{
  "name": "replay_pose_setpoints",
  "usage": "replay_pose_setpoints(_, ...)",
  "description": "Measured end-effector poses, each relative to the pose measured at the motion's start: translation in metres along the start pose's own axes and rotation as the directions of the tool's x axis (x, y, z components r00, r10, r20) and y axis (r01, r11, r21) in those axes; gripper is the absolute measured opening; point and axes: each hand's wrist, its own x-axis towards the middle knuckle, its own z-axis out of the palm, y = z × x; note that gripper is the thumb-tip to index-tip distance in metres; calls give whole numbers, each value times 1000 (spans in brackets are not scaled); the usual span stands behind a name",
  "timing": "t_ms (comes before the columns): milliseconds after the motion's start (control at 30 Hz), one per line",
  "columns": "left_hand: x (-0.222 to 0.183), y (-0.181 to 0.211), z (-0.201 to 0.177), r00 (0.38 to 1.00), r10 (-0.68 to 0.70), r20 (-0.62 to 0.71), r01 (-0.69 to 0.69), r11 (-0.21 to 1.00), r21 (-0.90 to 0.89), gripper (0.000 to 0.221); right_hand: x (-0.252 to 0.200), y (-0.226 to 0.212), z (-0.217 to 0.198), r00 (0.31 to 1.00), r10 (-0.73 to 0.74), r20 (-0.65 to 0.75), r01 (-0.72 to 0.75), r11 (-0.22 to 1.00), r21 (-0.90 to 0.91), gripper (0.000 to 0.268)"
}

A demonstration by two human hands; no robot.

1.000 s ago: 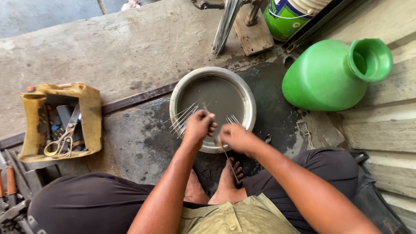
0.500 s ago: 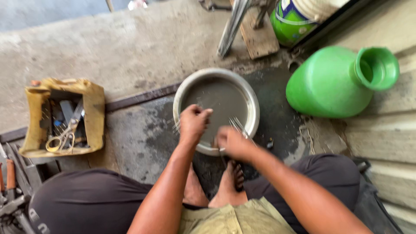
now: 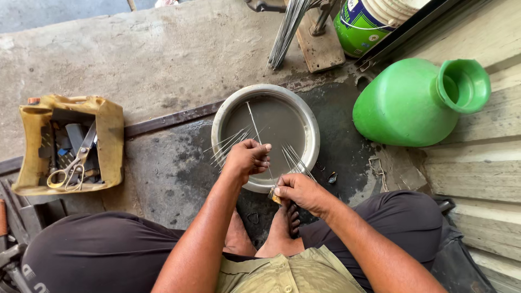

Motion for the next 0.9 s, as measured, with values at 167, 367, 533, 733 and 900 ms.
replay_pose_setpoints(167, -6, 10, -3, 998, -40, 42, 48, 978, -202, 13, -1, -4, 6, 996, 61, -72, -69, 991, -111, 16)
replay_pose_setpoints(367, 7, -5, -5, 996, 82, 26, -82, 997, -1, 25, 6, 6, 10, 994, -35, -105, 20, 990, -138, 17)
replay_pose_setpoints(533, -9, -16, 28, 941, 333, -64, -281, 872, 402, 31, 31, -2, -2, 876, -218, -430, 42, 923, -383, 17)
replay_pose_setpoints(733, -27, -17, 39, 976, -26, 215, -48, 942, 332, 32, 48, 8, -26, 630, -229, -742, 210, 970, -121, 20)
replay_pose_setpoints(900, -37, -24, 50, 964, 74, 257, -206, 817, 538, 26, 42, 23, -28, 566, -276, -776, 134, 960, -244, 18)
